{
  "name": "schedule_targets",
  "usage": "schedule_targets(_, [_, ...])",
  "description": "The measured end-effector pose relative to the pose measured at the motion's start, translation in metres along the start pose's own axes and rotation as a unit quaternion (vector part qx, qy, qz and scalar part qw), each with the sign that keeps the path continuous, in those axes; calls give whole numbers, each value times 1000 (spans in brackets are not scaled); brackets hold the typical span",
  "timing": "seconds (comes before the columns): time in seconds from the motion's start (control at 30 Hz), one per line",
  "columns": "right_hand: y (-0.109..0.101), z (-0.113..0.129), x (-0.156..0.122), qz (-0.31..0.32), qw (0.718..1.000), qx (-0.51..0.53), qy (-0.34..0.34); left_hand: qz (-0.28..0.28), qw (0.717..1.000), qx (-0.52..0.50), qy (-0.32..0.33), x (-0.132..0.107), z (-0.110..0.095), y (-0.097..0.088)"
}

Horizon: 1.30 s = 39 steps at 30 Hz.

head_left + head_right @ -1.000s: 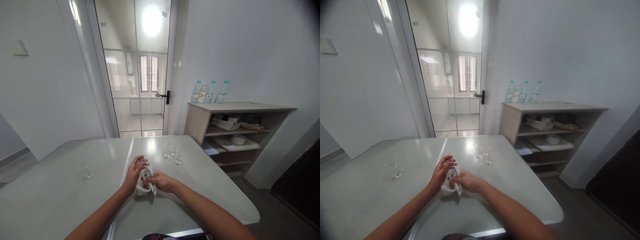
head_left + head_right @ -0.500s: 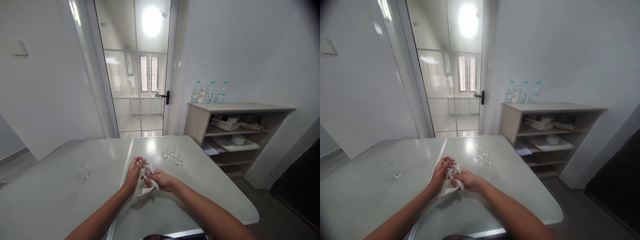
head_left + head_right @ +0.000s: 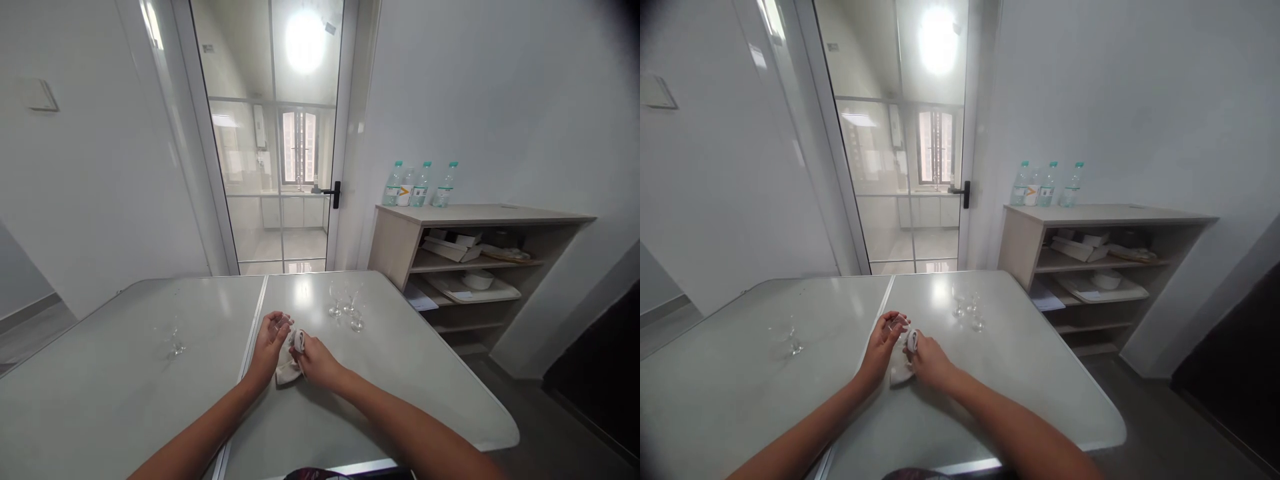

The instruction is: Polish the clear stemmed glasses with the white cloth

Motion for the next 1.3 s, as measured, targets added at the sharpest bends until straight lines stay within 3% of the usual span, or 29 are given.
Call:
schedule_targets(0.1, [2,5,-4,83,988,130,22,4,998,-56,-40,0,-10,0])
schedule_targets(0.2, [6,9,-9,155,950,268,49,63,985,-136,-80,0,-23,0])
schedule_targets(0.27, [7,8,-11,171,933,310,55,93,980,-155,-79,0,-29,1])
schedule_targets(0.37, [5,4,-7,152,951,265,40,71,990,-105,-60,0,-29,3])
schedule_targets(0.47, [-1,-2,-1,42,995,91,2,30,999,-15,-19,0,-21,5])
schedule_targets(0.53, [-5,-3,1,-29,999,-15,-8,22,1000,15,2,-1,-17,6])
schedule_targets(0.6, [-7,-1,1,-32,999,-10,4,27,1000,14,4,-1,-16,6])
schedule_targets(0.7, [-8,5,-2,60,990,121,31,50,997,-45,-26,-1,-19,3])
schedule_targets(0.8, [-8,11,-7,190,938,280,69,100,985,-121,-72,-1,-25,0])
schedule_targets(0.87, [-8,12,-8,231,907,344,81,119,981,-132,-74,0,-26,-1])
schedule_targets(0.93, [-6,10,-6,207,920,324,71,105,987,-106,-59,2,-23,-2])
schedule_targets(1.1, [-1,1,2,41,994,104,17,21,999,-13,-39,6,-12,-2])
schedule_targets(1.23, [-5,-1,0,-54,991,-123,-13,21,999,-12,-38,6,-11,0])
schedule_targets(1.3, [-7,-1,0,-54,988,-146,-22,22,999,-6,-33,5,-13,1])
Point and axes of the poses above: each hand's wrist, its own x-axis towards the middle knuckle, its own y-axis out of the palm, z = x × y, the point moved 1 cm from there along x, towards the middle knuckle, and after that the axes turned 7 degrees about -x, right-handed, at the moved point
